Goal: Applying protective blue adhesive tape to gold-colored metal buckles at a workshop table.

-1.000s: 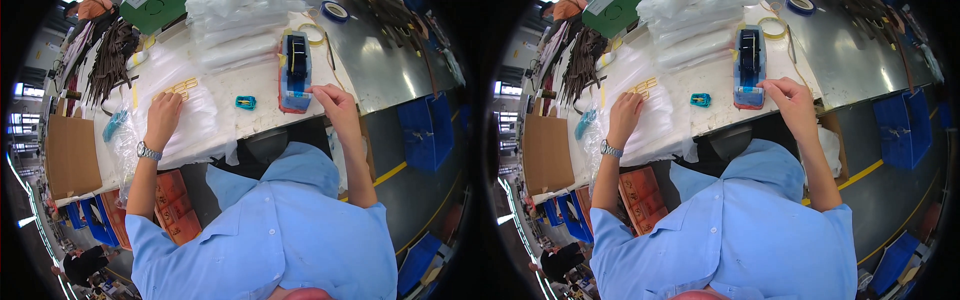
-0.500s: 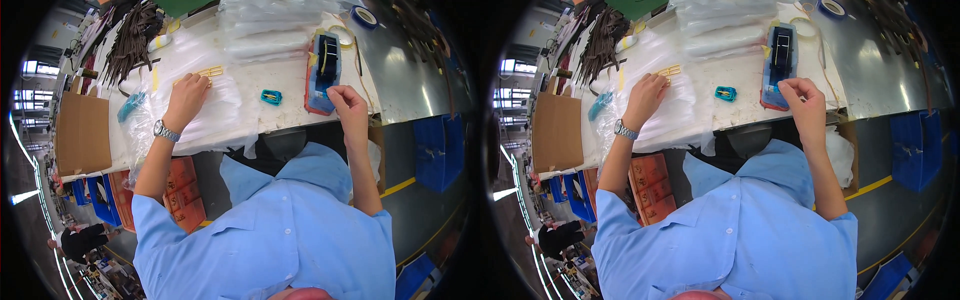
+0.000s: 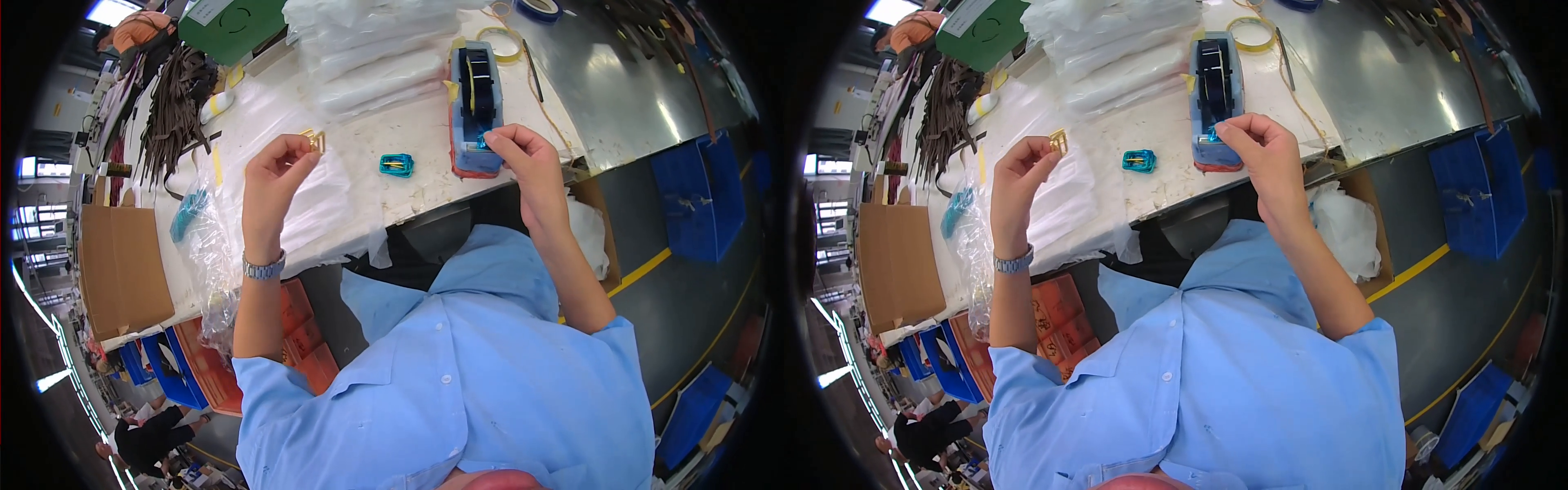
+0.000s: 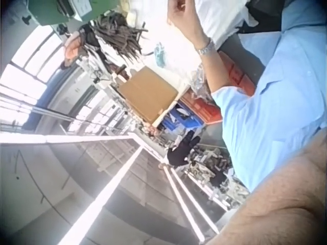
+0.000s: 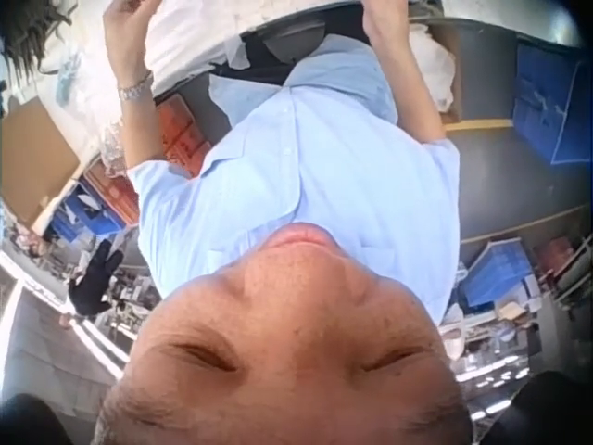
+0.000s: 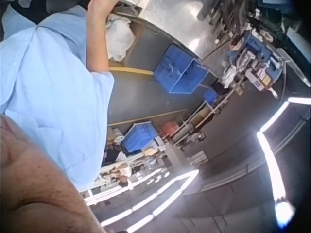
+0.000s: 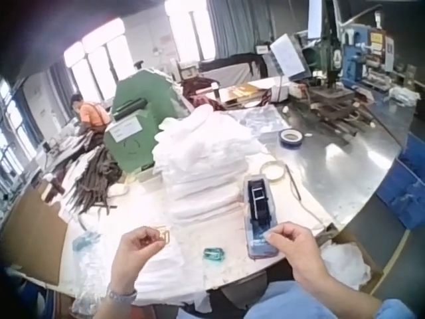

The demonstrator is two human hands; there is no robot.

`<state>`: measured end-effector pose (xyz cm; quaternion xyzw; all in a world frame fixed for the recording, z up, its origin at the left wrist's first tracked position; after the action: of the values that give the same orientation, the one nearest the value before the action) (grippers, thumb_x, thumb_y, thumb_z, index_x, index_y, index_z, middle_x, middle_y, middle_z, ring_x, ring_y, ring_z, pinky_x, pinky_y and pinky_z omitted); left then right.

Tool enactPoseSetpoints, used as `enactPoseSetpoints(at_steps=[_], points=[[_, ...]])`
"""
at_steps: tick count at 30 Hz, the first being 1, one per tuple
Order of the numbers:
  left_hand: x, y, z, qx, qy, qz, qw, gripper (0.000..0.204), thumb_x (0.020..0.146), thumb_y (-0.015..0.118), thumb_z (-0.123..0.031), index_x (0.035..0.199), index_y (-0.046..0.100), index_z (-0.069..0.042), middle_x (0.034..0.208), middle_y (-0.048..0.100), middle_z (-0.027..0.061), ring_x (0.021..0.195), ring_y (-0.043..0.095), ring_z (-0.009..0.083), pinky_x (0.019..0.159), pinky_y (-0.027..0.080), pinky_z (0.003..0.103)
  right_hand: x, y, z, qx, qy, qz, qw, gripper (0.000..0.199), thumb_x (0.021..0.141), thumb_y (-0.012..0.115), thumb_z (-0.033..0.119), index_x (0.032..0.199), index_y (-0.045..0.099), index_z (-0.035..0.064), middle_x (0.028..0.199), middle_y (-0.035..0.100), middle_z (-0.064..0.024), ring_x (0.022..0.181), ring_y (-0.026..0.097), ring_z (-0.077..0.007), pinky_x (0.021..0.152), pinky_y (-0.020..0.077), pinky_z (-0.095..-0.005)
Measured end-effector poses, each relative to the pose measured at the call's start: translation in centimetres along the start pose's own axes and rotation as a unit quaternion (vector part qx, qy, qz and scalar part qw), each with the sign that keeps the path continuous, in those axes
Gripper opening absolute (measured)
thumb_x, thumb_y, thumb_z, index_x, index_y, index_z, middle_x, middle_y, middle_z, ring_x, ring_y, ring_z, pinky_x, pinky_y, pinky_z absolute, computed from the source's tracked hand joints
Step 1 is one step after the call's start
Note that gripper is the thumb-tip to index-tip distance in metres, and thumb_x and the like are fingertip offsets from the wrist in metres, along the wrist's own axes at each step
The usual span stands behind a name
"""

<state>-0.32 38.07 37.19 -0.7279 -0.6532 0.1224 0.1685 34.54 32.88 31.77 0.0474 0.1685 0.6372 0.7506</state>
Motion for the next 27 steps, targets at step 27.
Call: enactPoseSetpoints(at_steps=[27], points=[[-4.6, 18.9, -6.3, -0.177, -0.143, 0.253, 0.940, 0.021, 0.103, 0.069, -0.015, 0.109, 0.069, 0.005, 0.083, 0.069, 0.0047, 0.067, 0.065, 0.0087, 0.055, 0.053, 0.024, -6.9, 0.4, -3.1, 0.061, 0.001, 0.088, 0.994, 0.020, 0.106, 0.061, 0.006, 0.121, 0.065, -0.0059, 0.100, 0.078, -0.0104, 0.088, 0.072, -0.0116, 0.079, 0.0572, -0.0255]])
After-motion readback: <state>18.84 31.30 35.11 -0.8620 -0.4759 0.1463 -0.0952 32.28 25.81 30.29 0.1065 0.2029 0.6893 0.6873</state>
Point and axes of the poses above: each hand's wrist, its own x-axis towards the middle knuckle, its own y-axis out of the palm, z = x × y, the point moved 9 cm from there along x, towards the middle knuckle
